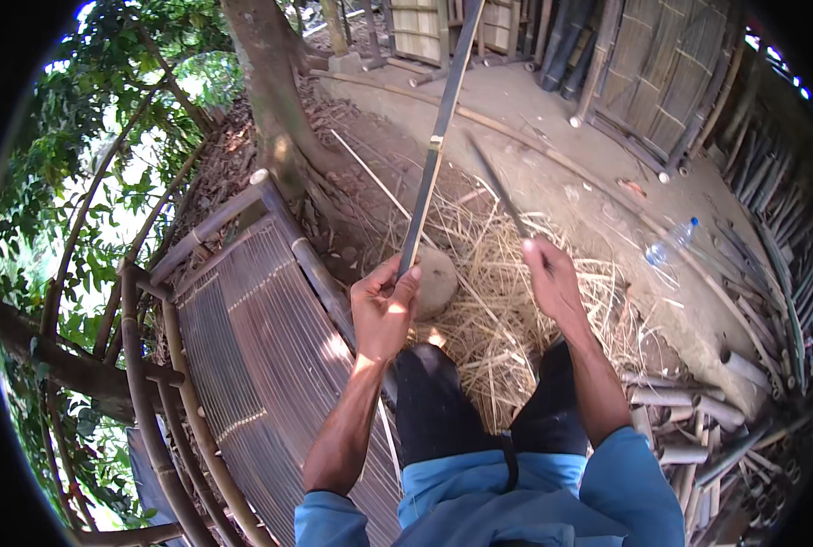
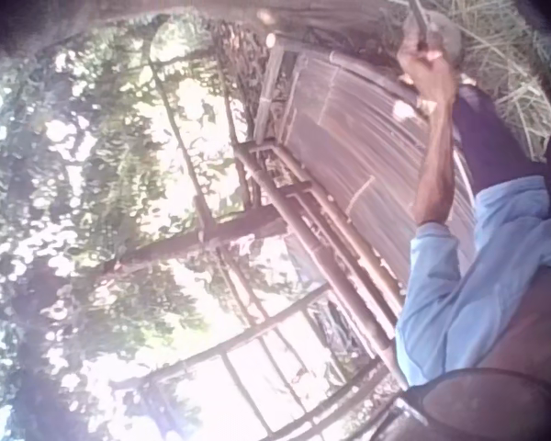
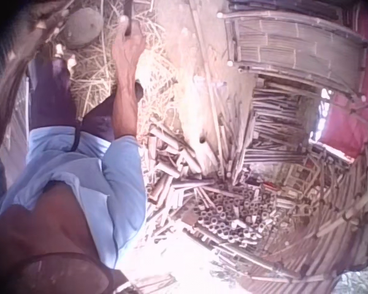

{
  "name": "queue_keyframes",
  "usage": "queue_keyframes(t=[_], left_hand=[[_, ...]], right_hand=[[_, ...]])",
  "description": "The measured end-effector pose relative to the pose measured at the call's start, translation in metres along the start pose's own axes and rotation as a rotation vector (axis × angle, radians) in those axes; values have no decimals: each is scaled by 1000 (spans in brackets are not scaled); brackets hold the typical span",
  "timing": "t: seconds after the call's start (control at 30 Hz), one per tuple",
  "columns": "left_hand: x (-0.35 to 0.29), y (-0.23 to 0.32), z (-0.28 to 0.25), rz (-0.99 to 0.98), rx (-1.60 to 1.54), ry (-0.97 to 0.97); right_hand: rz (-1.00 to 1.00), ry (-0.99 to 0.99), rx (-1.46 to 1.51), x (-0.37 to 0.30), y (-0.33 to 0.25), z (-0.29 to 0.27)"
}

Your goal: The person shaves a long bamboo strip with a knife and weaves it onto a curved bamboo frame in an outdoor workshop.

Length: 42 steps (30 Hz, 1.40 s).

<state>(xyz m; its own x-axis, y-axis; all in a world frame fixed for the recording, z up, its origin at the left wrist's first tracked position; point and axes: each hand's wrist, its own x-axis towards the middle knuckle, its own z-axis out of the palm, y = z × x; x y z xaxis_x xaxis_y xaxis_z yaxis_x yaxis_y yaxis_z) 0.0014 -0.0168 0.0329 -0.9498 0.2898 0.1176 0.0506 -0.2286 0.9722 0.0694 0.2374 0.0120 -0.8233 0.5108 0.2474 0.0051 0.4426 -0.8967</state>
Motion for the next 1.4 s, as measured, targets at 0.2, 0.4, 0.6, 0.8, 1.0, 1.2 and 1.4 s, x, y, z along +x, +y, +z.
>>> queue_keyframes(t=[0.2, 0.4, 0.6, 0.8, 1.0, 1.2, 1.4], left_hand=[[-35, -39, -5, -5, 122, -1], [-77, -30, -8, -202, 168, 63], [-93, -37, -27, -237, 189, 70], [-115, -50, -53, -321, 314, 139], [-198, -31, -80, -491, 439, 126], [-267, 20, -113, -718, 446, 175], [-221, -1, -116, -693, 439, 147]], right_hand=[[-260, -309, -519, -37, -37, 26], [-136, -260, -501, -5, -26, 21], [-398, -526, -623, -18, -12, 40], [-458, -634, -753, -36, -5, 63], [-19, -354, -685, 73, 57, 26], [261, -187, -700, 173, 93, -36], [160, -151, -534, 101, 64, 2]])
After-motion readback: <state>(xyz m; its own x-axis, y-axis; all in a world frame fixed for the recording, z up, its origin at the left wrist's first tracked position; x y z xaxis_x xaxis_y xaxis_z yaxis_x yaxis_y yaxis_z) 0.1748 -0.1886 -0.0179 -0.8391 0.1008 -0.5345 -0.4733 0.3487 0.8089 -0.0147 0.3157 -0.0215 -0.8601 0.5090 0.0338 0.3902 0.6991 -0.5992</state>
